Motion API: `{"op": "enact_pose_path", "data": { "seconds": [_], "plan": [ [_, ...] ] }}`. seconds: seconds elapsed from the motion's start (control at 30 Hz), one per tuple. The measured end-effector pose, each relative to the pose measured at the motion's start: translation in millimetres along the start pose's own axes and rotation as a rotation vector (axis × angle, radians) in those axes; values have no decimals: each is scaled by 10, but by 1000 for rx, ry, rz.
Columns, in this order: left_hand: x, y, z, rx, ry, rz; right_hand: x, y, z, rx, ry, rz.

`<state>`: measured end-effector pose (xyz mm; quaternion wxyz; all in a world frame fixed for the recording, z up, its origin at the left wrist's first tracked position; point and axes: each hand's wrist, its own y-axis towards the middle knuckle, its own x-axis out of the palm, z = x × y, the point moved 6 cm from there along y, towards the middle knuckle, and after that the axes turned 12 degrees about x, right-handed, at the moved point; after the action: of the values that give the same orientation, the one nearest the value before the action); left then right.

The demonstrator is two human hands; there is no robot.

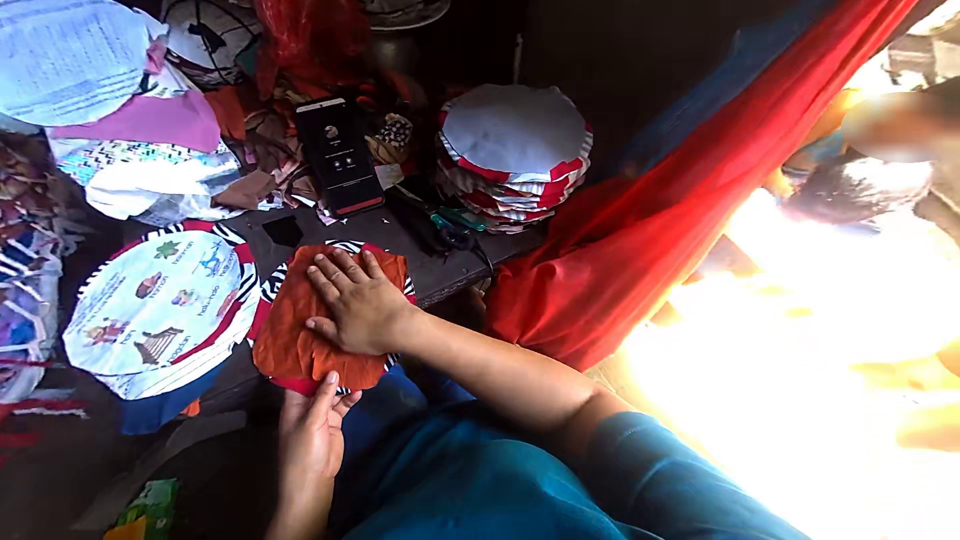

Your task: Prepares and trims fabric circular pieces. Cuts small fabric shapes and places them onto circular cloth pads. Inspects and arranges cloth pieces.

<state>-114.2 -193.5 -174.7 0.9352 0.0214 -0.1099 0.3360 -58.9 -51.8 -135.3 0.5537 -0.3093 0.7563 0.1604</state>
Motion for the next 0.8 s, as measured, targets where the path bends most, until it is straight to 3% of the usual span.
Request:
{"op": "enact_pose_path", "data": {
  "seconds": [0.17,0.27,0.33,0.37,0.47,0.53,0.67,0.8],
  "plan": [
    [7,5,34,48,52,-16,-63,-34,18,-36,103,0],
    [-2,40,184,141,101,-91,-422,-248,222,-74,333,287],
    [-22,88,264,173,167,-147,-740,-456,540,21,276,514],
    [-36,127,301,165,216,-187,-864,-535,728,107,227,545],
    [-77,324,434,138,352,-272,-1017,-659,1178,434,69,374],
    [-114,465,513,144,441,-279,-1005,-679,1296,550,11,231],
    [-185,594,575,121,691,-190,-1037,-661,1298,572,-36,153],
    [-235,544,762,150,1245,-200,-1062,-601,1297,602,-43,55]
  ]
}}
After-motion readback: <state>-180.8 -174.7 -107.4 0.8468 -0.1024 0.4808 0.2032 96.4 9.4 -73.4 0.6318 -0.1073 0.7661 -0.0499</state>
